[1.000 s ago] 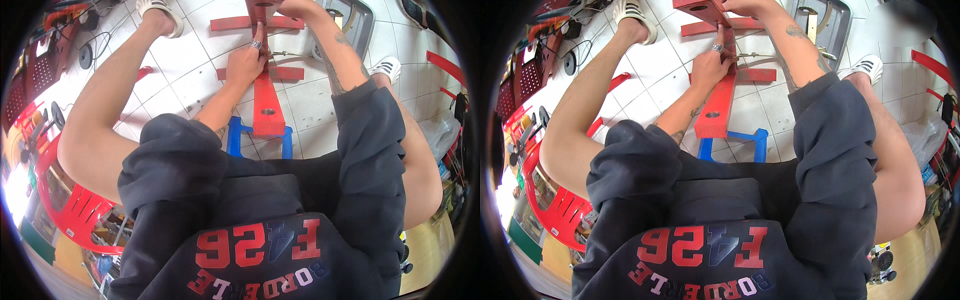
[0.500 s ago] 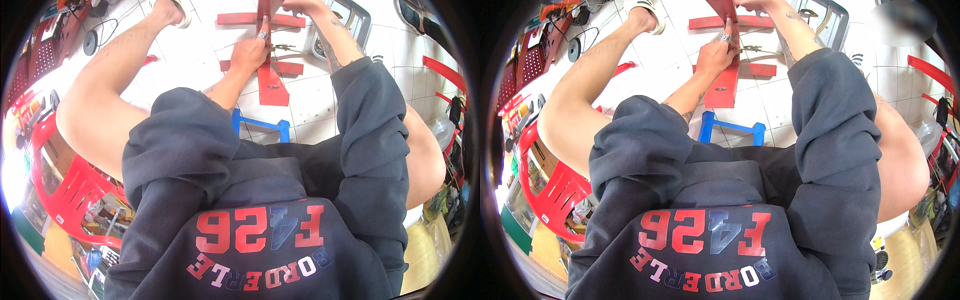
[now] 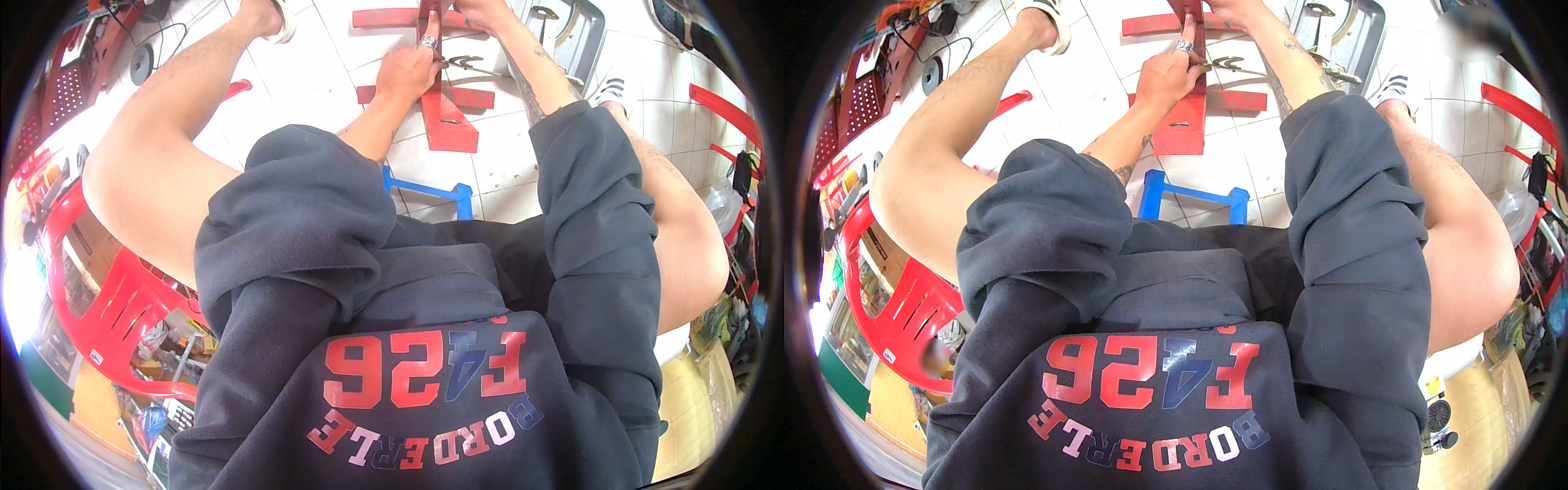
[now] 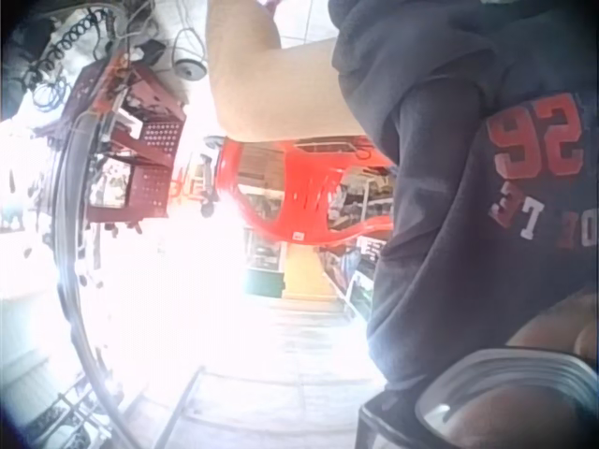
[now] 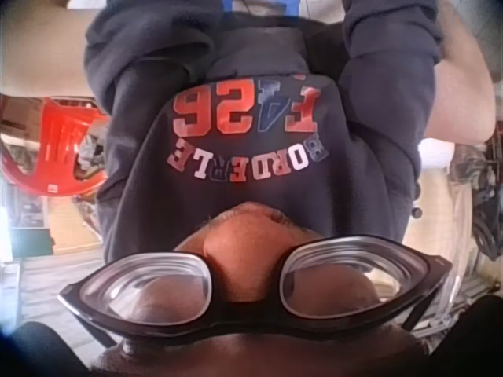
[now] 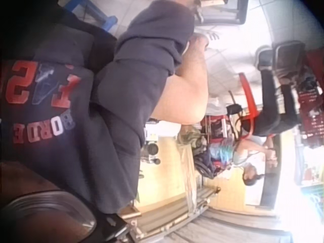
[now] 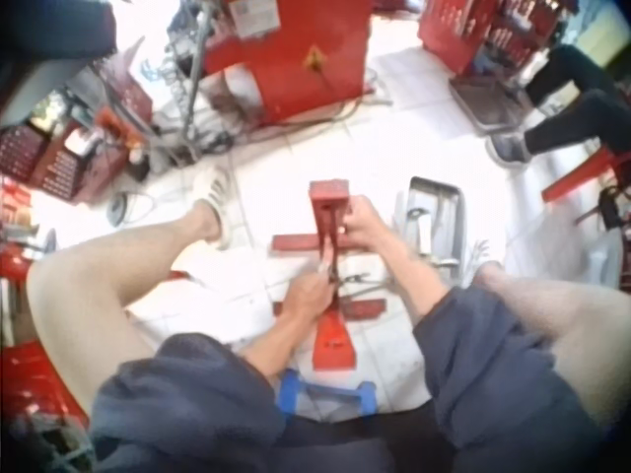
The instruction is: The person assembles a curved metal bracket with a bolt and nut, then attaches it to a red metal stand using a wrench. They tighten the fasteners and adjust the bracket's position on the stand.
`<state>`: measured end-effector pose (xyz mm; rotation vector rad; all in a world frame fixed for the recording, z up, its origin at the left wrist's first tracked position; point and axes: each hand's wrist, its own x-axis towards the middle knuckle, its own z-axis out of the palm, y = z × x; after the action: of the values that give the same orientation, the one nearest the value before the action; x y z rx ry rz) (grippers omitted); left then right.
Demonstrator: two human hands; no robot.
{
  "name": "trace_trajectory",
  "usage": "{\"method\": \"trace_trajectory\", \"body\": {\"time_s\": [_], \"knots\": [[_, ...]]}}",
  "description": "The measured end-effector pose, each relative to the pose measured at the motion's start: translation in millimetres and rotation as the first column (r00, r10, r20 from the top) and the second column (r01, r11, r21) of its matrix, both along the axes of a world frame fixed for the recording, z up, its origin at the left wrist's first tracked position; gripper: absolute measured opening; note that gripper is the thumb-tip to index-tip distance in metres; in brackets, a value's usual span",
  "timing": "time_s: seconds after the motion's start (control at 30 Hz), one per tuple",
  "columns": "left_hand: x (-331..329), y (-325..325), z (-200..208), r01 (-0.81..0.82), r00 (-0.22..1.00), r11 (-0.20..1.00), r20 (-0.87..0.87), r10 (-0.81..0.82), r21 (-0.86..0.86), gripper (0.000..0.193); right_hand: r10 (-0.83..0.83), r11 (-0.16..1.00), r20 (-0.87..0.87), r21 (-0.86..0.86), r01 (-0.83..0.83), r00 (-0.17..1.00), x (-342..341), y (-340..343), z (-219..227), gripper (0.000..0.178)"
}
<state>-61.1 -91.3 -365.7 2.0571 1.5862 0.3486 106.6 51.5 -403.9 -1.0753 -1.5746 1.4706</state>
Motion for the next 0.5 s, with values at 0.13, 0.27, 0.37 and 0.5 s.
{"method": "trace_trajectory", "body": {"time_s": [0.13,0.27,0.37,0.5], "knots": [[3,0,2,0.006,0.999,1.0,0.032,-0.006,-0.002,0.087,-0.014,0.997,-0.13,-0.072,0.005,0.991,7,-1,-12,0.016],[-4,-3,-10,-0.012,1.0,1.0,0.018,0.012,0.014,0.087,0.086,0.994,0.036,0.067,-0.088,0.996,0,6,0,0.015],[-2,-5,-5,-0.032,0.999,0.999,-0.002,0.032,-0.028,0.087,0.153,0.986,0.097,-0.075,-0.146,0.983,6,11,3,0.013],[-2,-5,-4,-0.014,0.999,1.0,0.032,0.014,0.007,0.088,0.166,0.961,0.044,-0.231,-0.151,0.985,8,10,1,0.014]]}}
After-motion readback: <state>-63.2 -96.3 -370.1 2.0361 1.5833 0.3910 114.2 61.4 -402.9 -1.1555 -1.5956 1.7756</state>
